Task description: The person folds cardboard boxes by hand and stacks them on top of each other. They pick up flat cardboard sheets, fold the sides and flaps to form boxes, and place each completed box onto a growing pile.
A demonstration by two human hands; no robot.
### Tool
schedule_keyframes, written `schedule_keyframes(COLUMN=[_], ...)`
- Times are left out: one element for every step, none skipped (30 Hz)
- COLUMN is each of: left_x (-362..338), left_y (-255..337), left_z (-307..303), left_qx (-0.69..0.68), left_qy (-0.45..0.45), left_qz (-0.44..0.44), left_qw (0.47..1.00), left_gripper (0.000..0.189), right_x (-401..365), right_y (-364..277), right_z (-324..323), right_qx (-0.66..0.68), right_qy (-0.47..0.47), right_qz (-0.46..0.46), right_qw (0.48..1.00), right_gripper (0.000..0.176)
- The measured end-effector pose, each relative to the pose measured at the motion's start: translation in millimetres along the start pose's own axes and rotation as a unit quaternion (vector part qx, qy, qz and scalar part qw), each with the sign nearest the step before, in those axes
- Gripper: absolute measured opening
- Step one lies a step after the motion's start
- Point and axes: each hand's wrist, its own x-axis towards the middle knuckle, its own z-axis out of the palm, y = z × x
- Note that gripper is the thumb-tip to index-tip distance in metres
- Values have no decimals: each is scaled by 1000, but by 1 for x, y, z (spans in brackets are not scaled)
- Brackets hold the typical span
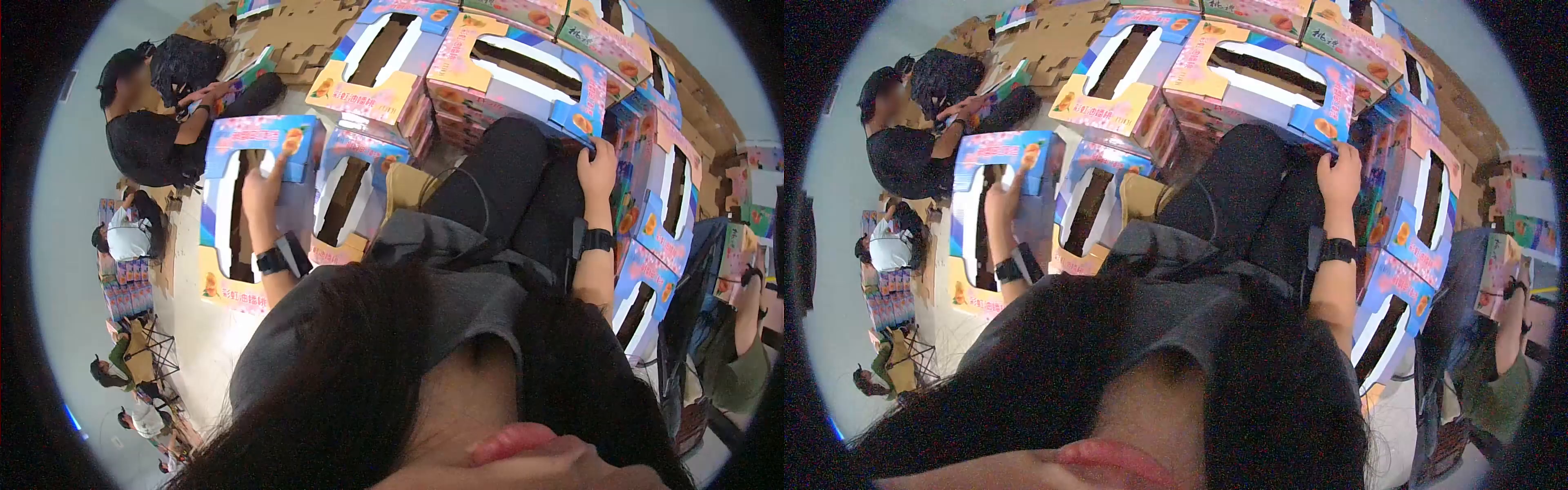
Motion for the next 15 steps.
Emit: schedule_keyframes(left_x=[-8,-12,-32,-41,-49,-63,-77,-86,-93,-99,-104,-106,-108,-111,-113], left_y=[7,13,36,50,61,77,96,111,124,136,146,156,168,180,190], left_z=[-17,-30,-49,-64,-76,-88,-97,-102,-106,-107,-108,-108,-105,-105,-104], left_qx=[-12,-13,-49,-74,-98,-128,-160,-204,-208,-215,-222,-209,-282,-249,-216], left_qy=[20,53,100,115,129,147,166,196,199,203,207,221,196,205,215], left_qz=[18,38,74,97,118,137,156,201,218,234,249,281,309,324,340], left_qw=[1000,998,991,986,980,971,960,938,933,926,920,910,887,889,890], left_gripper=[87,83,75,70,64,60,56,49,48,47,46,42,42,43,44], right_x=[0,1,1,2,4,2,1,3,3,4,4,4,2,-1,-5], right_y=[-2,-5,-6,-5,-3,-2,-4,-9,-14,-18,-24,-35,-47,-71,-93], right_z=[0,-2,-4,-4,-3,-3,-5,-8,-11,-14,-15,-20,-25,-36,-43], right_qx=[-3,-7,-11,-12,-13,-14,0,16,31,53,74,94,149,233,315], right_qy=[6,12,19,28,35,41,60,80,101,116,129,142,109,65,21], right_qz=[-1,-2,-5,-11,-16,-20,-29,-39,-47,-54,-60,-68,-52,-23,6], right_qw=[1000,1000,1000,999,999,999,998,996,993,990,987,983,982,970,949], right_gripper=[31,31,31,31,32,32,33,33,33,33,33,33,37,41,44])
